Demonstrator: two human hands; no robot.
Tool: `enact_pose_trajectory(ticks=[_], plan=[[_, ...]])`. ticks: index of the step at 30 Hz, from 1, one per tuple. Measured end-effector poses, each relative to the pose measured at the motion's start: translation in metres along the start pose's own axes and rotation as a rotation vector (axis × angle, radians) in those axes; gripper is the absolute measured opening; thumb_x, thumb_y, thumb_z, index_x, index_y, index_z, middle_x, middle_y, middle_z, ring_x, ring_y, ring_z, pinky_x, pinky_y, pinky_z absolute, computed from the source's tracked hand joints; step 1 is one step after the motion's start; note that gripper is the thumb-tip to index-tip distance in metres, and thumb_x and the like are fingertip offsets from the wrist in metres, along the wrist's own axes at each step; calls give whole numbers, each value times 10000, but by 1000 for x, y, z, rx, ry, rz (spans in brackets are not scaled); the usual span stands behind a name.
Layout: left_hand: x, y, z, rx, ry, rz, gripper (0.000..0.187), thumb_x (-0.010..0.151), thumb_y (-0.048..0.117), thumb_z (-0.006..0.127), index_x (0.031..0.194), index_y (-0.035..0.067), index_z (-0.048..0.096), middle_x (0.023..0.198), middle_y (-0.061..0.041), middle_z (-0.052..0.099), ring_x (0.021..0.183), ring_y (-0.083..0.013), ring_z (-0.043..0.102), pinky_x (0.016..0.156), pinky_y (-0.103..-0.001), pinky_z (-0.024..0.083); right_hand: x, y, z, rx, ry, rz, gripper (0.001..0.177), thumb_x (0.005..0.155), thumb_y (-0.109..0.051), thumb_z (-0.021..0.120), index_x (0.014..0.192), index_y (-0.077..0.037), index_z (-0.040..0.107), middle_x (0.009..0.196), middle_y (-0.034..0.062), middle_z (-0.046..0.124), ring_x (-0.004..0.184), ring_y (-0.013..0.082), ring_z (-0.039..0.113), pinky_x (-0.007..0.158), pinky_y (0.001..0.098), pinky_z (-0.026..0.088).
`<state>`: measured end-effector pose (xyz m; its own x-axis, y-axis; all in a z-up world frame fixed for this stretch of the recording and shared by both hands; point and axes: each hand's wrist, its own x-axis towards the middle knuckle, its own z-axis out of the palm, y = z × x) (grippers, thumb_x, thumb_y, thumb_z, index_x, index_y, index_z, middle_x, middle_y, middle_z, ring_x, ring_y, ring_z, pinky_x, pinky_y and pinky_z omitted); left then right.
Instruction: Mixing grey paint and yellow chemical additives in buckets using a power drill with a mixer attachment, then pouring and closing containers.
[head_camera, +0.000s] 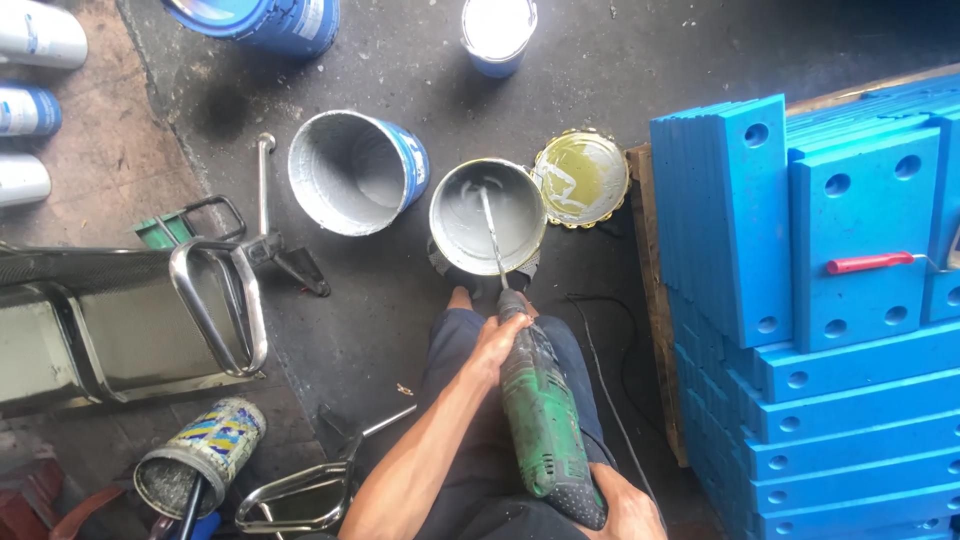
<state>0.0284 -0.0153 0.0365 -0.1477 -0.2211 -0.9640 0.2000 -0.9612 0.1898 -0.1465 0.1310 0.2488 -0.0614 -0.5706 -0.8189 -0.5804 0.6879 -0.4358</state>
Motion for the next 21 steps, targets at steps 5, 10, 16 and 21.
enact_pose_trajectory(ticks=[5,10,16,21], plan=[[1,-7,-5,1,-57,13,307,818,208,737,1016,-17,668,818,-112,665,615,-222,673,556,-402,597,-2,16,9,10,56,-54,621,595,-382,907,1145,-154,732,968,149,778,980,329,762,827,409,590],[9,-18,-10,16,-83,38,307,830,209,745,1018,-26,686,818,-116,682,615,-220,677,564,-396,597,-7,9,6,31,34,-2,541,621,-385,890,1092,-162,744,893,146,780,951,302,792,832,396,597],[0,-20,-9,28,-66,21,296,835,206,736,1017,-21,683,820,-111,684,618,-217,682,574,-394,601,-12,21,14,10,17,10,539,621,-392,894,1088,-172,739,925,140,783,986,303,774,843,400,588],[0,-21,-6,40,-42,27,298,828,213,735,1012,-15,682,828,-117,677,626,-226,682,579,-400,605,-8,28,10,31,15,-51,622,593,-360,914,1154,-166,727,1029,144,780,1011,315,757,862,401,583]])
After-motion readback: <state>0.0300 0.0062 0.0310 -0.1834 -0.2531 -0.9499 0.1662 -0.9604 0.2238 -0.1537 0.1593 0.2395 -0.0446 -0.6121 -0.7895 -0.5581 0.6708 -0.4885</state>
